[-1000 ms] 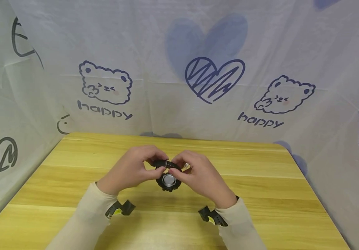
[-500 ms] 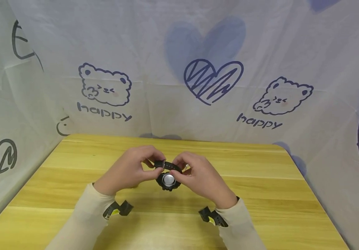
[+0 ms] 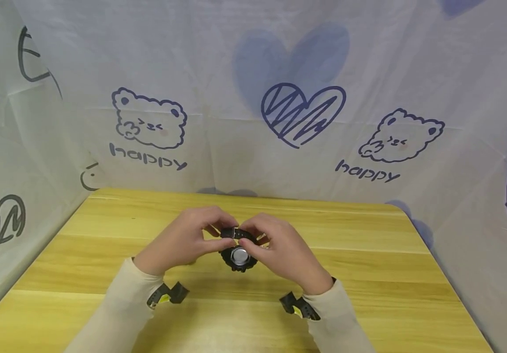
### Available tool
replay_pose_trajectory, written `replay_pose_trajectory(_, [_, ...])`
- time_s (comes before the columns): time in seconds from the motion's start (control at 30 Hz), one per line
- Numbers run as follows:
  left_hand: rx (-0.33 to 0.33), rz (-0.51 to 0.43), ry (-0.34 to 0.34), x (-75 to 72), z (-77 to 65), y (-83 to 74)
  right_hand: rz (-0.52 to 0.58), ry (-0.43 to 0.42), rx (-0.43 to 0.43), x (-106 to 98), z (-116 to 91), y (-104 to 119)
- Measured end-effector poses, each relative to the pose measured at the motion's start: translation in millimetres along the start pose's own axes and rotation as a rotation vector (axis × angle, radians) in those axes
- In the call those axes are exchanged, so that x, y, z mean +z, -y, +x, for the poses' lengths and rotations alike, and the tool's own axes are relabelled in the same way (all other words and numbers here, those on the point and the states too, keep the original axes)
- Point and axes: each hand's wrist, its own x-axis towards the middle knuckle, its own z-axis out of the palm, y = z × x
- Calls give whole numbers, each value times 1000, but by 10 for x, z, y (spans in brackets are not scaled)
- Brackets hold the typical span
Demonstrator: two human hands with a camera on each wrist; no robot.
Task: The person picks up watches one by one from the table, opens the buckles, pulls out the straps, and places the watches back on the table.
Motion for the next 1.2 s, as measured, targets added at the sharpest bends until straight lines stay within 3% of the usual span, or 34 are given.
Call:
replay_pose_trajectory(0.27, [26, 42, 10, 14, 5, 2, -2, 12, 6, -1, -1, 9])
replay_pose_trajectory(0.7, [8, 0, 10, -4, -4, 9, 1, 25, 50, -5, 9, 17])
replay_pose_trajectory(1.1, [-98, 4, 55, -3, -2, -10, -5, 21, 61, -10, 10, -5])
replay_pose_trajectory(1.2, [-104, 15, 40, 3, 11, -24, 2, 12, 69, -4, 8, -8])
